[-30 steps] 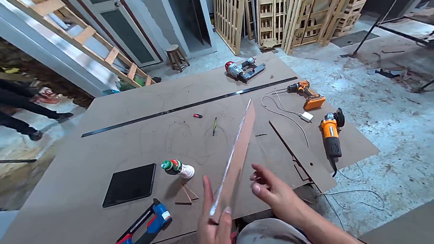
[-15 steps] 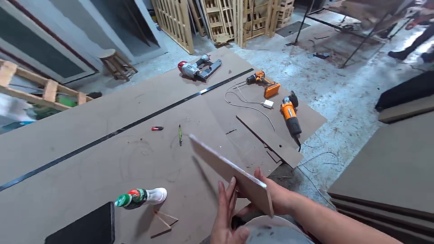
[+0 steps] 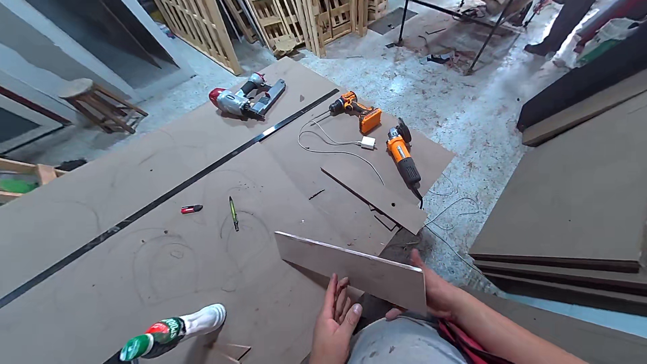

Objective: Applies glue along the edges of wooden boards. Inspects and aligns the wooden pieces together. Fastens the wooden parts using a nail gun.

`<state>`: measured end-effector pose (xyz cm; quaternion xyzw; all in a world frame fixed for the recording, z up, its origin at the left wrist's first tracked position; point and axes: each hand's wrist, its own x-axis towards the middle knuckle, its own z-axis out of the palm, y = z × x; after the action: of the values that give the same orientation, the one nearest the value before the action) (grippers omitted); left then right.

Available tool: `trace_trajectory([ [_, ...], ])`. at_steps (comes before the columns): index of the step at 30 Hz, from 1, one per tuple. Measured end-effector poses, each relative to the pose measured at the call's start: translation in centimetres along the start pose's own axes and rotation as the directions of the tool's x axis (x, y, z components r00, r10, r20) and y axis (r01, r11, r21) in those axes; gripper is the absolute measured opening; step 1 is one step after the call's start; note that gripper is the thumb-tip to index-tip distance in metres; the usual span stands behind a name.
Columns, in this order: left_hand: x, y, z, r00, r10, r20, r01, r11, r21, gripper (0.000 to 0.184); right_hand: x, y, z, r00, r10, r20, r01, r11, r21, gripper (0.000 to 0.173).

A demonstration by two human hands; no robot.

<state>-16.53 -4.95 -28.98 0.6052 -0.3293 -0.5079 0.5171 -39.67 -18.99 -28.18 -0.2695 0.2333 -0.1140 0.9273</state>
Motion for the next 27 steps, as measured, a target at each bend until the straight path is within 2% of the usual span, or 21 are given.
trace_trajectory([
  [2, 0.5, 0.0, 0.4, 0.999, -0.04, 0.019, 0.04, 0.999, -0.001, 0.095, -1.4, -0.1, -0.5, 0.994, -0.077, 0.081, 0.077, 0.997, 0.004, 0.108],
  [4, 1.0, 0.0, 1.0, 0.995, -0.064, 0.071, 0.065, 0.998, -0.006, 0.099, -2.5, -0.3, -1.3, 0.965, -0.151, 0.214, 0.176, 0.979, -0.106, 0.105],
  [5, 1.2, 0.0, 1.3, 0.993, -0.073, 0.094, 0.074, 0.997, -0.011, 0.1, -2.8, -0.6, -1.4, 0.964, -0.132, 0.232, 0.178, 0.966, -0.19, 0.105],
  [6, 1.5, -0.1, 1.7, 0.991, -0.08, 0.105, 0.083, 0.996, -0.021, 0.103, -3.0, -1.1, -1.3, 0.974, -0.084, 0.211, 0.148, 0.941, -0.305, 0.108],
  [8, 2.3, -0.1, 2.8, 0.989, -0.093, 0.119, 0.099, 0.994, -0.046, 0.109, -3.2, -1.9, -1.0, 0.99, -0.037, 0.135, 0.107, 0.824, -0.557, 0.124],
  [9, 2.8, -0.1, 3.3, 0.987, -0.099, 0.129, 0.107, 0.993, -0.059, 0.113, -3.2, -2.2, -1.1, 0.994, -0.036, 0.102, 0.094, 0.759, -0.644, 0.127],
  [10, 3.2, -0.2, 3.8, 0.985, -0.103, 0.14, 0.114, 0.991, -0.072, 0.115, -3.0, -2.3, -1.3, 0.995, -0.047, 0.082, 0.092, 0.692, -0.716, 0.123],
  [13, 4.9, -0.4, 5.1, 0.969, -0.14, 0.201, 0.16, 0.983, -0.087, 0.111, -3.0, -2.7, -2.8, 0.985, -0.168, 0.037, 0.124, 0.541, -0.832, 0.088],
  [14, 5.5, -0.3, 5.2, 0.961, -0.164, 0.221, 0.174, 0.985, -0.023, 0.102, -3.3, -2.8, -3.6, 0.97, -0.241, 0.013, 0.141, 0.524, -0.84, 0.075],
  [16, 7.4, -0.2, 4.4, 0.942, -0.245, 0.228, 0.183, 0.948, 0.26, 0.074, -4.6, -3.3, -5.4, 0.923, -0.378, -0.07, 0.169, 0.563, -0.809, 0.052],
  [17, 8.5, -0.1, 3.5, 0.928, -0.307, 0.21, 0.191, 0.878, 0.439, 0.06, -5.6, -3.7, -6.2, 0.896, -0.428, -0.115, 0.189, 0.603, -0.775, 0.046],
  [19, 10.9, 0.4, 1.5, 0.895, -0.427, 0.129, 0.224, 0.681, 0.697, 0.048, -8.1, -4.6, -7.9, 0.847, -0.504, -0.17, 0.266, 0.679, -0.684, 0.044],
  [21, 13.4, 1.3, 0.6, 0.879, -0.476, 0.038, 0.243, 0.515, 0.822, 0.046, -11.3, -5.2, -9.9, 0.815, -0.551, -0.178, 0.343, 0.707, -0.619, 0.043],
  [23, 16.6, 2.3, 1.5, 0.885, -0.465, -0.026, 0.242, 0.413, 0.878, 0.048, -14.8, -6.1, -11.1, 0.779, -0.599, -0.186, 0.405, 0.706, -0.581, 0.043],
  [27, 24.8, 2.4, 6.7, 0.94, -0.311, -0.138, 0.262, 0.407, 0.875, 0.064, -19.8, -9.5, -11.3, 0.688, -0.694, -0.213, 0.486, 0.658, -0.575, 0.04],
])
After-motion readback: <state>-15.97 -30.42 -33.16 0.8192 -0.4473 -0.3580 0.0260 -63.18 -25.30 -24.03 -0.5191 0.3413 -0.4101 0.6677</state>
